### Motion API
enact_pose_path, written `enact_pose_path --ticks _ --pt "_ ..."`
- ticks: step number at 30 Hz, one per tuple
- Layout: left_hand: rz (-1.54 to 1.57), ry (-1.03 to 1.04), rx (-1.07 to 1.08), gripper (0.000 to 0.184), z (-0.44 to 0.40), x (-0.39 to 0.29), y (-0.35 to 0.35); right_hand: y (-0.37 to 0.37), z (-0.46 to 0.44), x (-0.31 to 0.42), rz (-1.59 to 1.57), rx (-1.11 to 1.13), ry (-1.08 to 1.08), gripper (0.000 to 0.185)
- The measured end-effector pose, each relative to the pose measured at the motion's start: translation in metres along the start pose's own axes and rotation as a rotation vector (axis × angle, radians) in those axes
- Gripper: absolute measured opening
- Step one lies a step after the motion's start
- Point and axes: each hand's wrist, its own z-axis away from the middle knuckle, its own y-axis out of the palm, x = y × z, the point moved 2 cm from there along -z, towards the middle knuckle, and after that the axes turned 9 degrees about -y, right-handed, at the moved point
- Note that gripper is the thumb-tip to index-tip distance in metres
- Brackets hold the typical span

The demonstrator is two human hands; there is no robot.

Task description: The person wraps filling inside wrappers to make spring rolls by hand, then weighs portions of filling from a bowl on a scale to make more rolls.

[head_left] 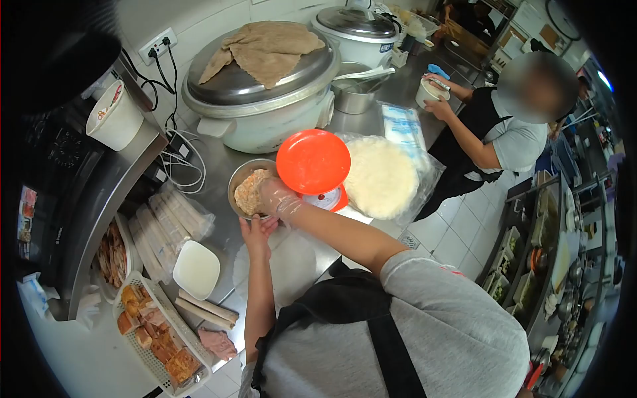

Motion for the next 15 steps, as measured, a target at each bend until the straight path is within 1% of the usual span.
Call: enact_pose_path --ticks 2,5,8,11,13,14,15 --pt "0.006 0.009 0.006 0.057 0.001 -0.004 0.006 0.023 -0.017 -0.014 0.038 -0.012 0.0 0.04" --pt "-0.008 0.03 0.054 0.058 0.0 -0.004 0.003 -0.001 -0.002 -0.007 0.018 -0.052 -0.003 0.035" --pt "-0.001 0.023 0.079 0.059 -0.007 0.0 -0.003 0.005 -0.002 -0.007 0.123 -0.099 -0.044 0.034" --pt "-0.015 0.043 0.089 0.058 -0.004 -0.001 -0.001 0.017 -0.002 -0.016 0.066 -0.267 -0.037 0.032" --pt "-0.021 0.05 0.086 0.057 0.0 -0.002 0.002 0.012 0.0 -0.015 -0.029 -0.254 -0.003 0.031" --pt "-0.014 0.037 0.061 0.053 0.002 -0.002 0.004 0.009 0.0 -0.015 -0.077 -0.248 0.014 0.03" --pt "-0.007 0.026 0.035 0.048 0.004 -0.003 0.006 0.007 -0.004 -0.012 0.087 -0.124 -0.085 0.03"
